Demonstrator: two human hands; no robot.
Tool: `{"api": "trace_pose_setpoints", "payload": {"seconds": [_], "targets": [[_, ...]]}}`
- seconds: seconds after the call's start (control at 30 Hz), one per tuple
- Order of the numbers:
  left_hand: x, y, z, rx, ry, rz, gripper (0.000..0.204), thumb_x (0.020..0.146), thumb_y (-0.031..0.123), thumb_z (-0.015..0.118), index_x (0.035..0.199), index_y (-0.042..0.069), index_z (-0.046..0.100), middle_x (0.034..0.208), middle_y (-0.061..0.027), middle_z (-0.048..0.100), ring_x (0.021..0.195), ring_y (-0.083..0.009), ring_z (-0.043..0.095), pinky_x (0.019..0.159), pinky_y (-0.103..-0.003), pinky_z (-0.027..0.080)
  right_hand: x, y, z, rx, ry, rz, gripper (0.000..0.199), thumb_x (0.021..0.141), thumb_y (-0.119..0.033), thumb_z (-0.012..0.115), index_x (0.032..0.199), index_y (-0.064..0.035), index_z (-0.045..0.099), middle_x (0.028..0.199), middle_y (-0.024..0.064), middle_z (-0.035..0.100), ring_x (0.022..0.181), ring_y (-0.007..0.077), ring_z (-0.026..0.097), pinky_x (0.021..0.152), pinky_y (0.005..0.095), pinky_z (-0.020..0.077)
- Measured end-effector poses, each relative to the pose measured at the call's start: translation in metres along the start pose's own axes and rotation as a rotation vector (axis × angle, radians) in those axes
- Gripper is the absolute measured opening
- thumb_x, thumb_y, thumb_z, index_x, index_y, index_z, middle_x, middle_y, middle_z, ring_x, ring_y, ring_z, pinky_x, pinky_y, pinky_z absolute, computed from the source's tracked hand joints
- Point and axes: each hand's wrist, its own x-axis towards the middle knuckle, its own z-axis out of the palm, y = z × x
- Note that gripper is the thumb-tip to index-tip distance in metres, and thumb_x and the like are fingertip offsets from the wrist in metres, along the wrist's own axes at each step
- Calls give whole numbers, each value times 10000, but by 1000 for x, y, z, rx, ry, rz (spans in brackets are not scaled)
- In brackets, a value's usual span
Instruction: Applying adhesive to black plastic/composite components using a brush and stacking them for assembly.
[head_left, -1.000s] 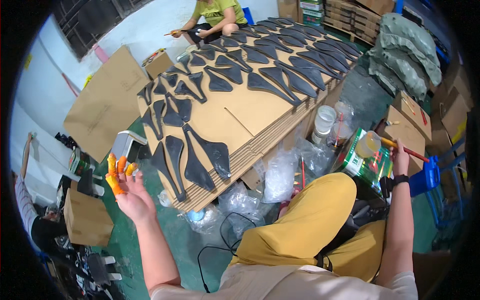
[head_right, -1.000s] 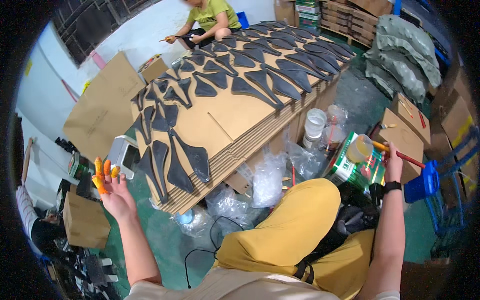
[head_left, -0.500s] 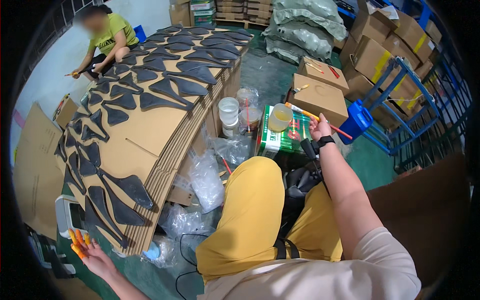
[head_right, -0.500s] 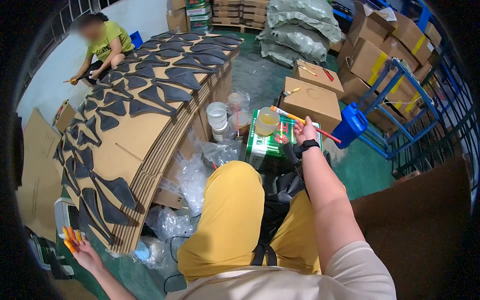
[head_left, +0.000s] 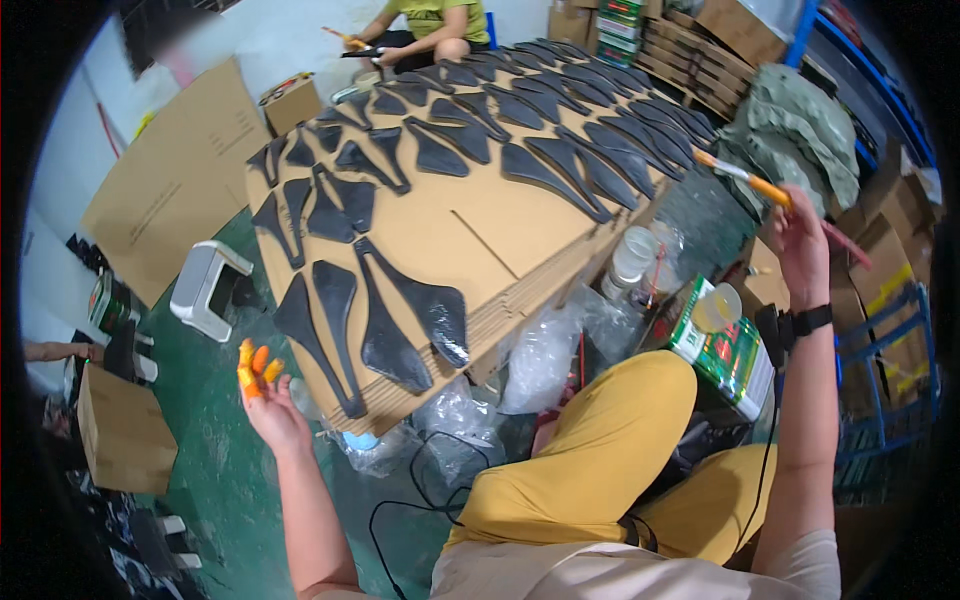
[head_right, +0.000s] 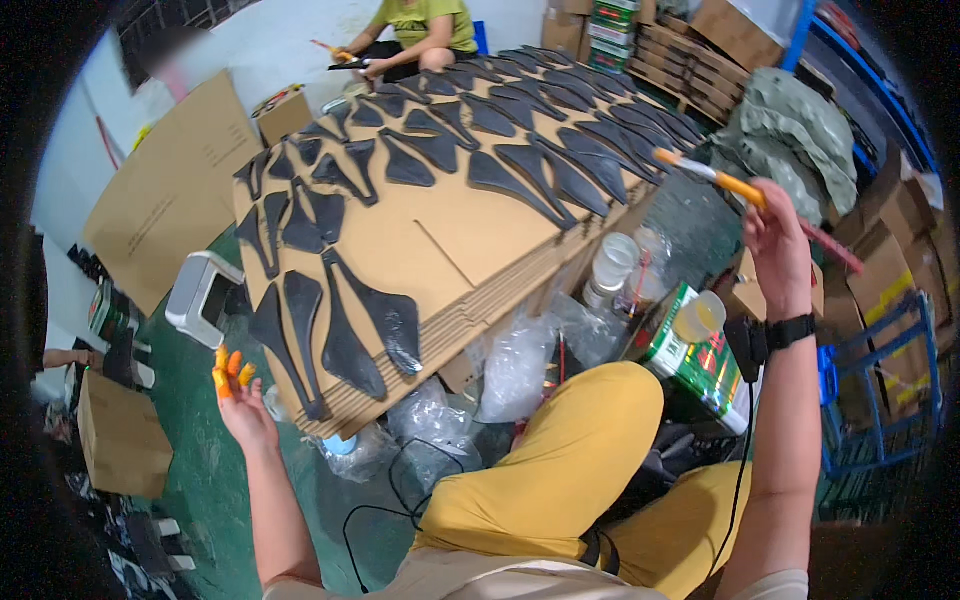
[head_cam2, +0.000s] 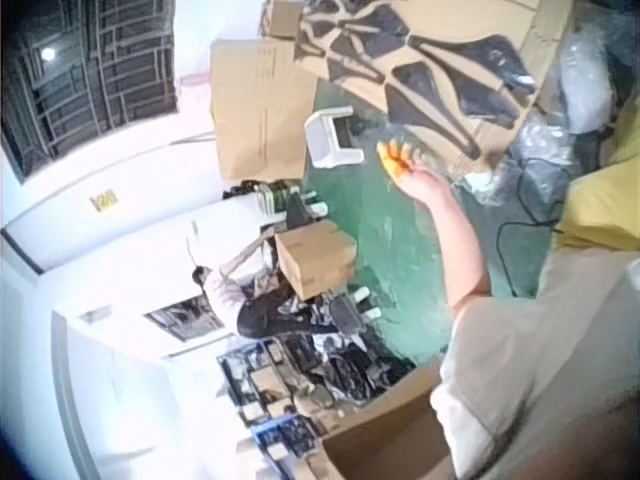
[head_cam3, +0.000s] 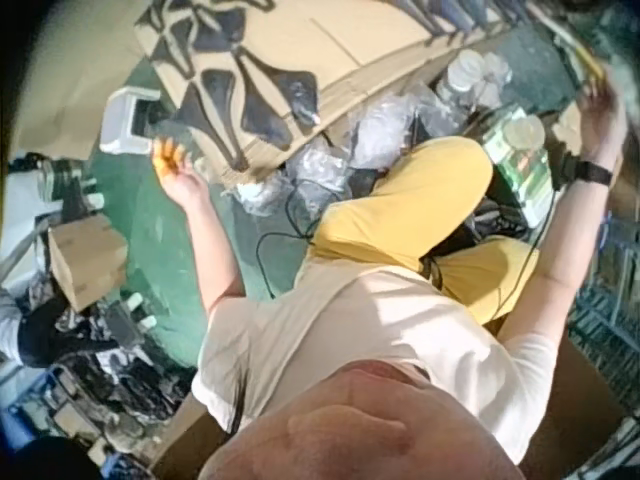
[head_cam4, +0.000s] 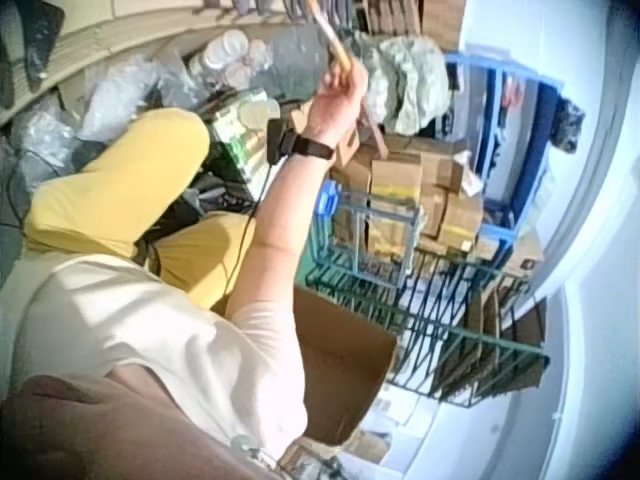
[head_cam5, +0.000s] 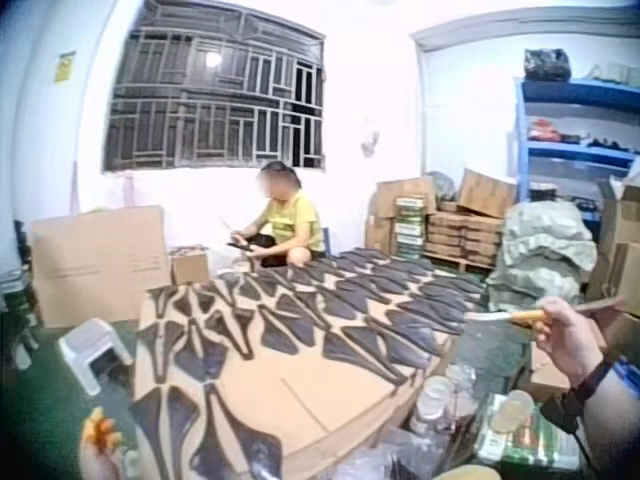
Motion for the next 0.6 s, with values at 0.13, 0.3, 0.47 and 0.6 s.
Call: {"api": "trace_pose_setpoints", "payload": {"seconds": [0.13,0.3,0.47,0.6], "targets": [[5,-6,-8,-52,56,-17,371,936,188,372,1283,64,424,1175,-79,530,939,-154,536,751,-257,442,37,-7,142,-98,-359,16,233,882,-224,492,1031,-70,584,780,11,561,633,61,484,551,165,356],[4,-7,5,-83,51,2,372,937,161,357,1283,34,410,1171,-92,526,942,-157,533,750,-260,443,62,35,281,-271,-561,2,182,829,-187,552,945,-59,610,748,33,620,614,67,569,509,169,399],[-1,-9,10,-56,-11,39,381,933,148,349,1295,39,396,1221,-88,500,986,-161,523,766,-267,442,71,89,369,-437,-803,-88,180,805,-201,583,845,-29,619,730,46,619,614,70,556,530,185,416],[0,-17,2,-62,28,33,390,928,174,375,1286,22,400,1207,-110,503,990,-175,526,776,-276,441,79,112,404,-488,-840,-98,185,778,-197,590,787,-14,617,691,51,617,619,91,564,575,226,446]]}}
